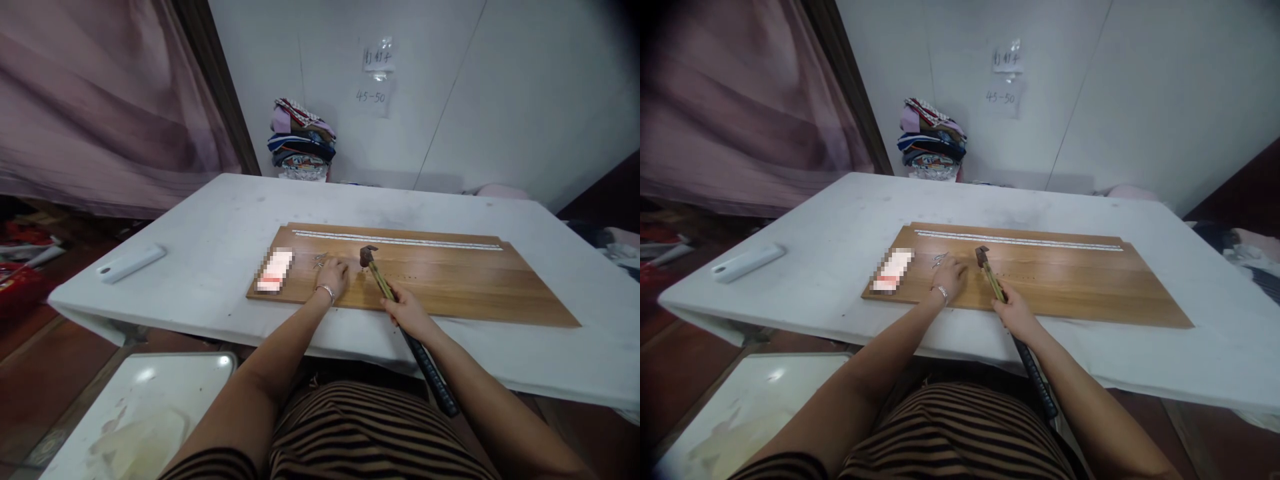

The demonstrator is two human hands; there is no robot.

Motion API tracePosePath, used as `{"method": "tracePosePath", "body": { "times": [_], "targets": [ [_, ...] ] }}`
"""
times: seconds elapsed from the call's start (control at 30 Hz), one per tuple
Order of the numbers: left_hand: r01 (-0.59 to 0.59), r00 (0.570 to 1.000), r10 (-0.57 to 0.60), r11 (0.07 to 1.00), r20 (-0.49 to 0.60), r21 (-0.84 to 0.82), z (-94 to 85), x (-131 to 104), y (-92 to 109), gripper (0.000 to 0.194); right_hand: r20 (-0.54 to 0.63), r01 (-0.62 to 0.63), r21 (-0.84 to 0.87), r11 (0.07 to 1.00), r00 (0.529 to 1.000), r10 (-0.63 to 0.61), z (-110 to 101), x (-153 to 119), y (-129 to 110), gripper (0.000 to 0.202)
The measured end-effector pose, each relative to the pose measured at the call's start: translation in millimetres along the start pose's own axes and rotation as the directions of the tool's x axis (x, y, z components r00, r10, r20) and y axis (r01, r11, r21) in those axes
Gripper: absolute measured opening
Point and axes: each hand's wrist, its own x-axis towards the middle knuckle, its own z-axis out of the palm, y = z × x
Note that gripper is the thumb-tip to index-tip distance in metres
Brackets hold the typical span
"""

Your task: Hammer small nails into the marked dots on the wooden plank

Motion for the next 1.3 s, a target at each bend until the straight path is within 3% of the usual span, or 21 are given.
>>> {"method": "tracePosePath", "body": {
  "times": [1.3],
  "targets": [
    [0.001,1.0,-0.001,1.0,-0.003,0.006,-0.3,0.8,-0.2,0.033,-0.004,-0.03,-0.032,0.999,1.0,0.03,2.2,0.3,-4.6,0.087]
  ]
}}
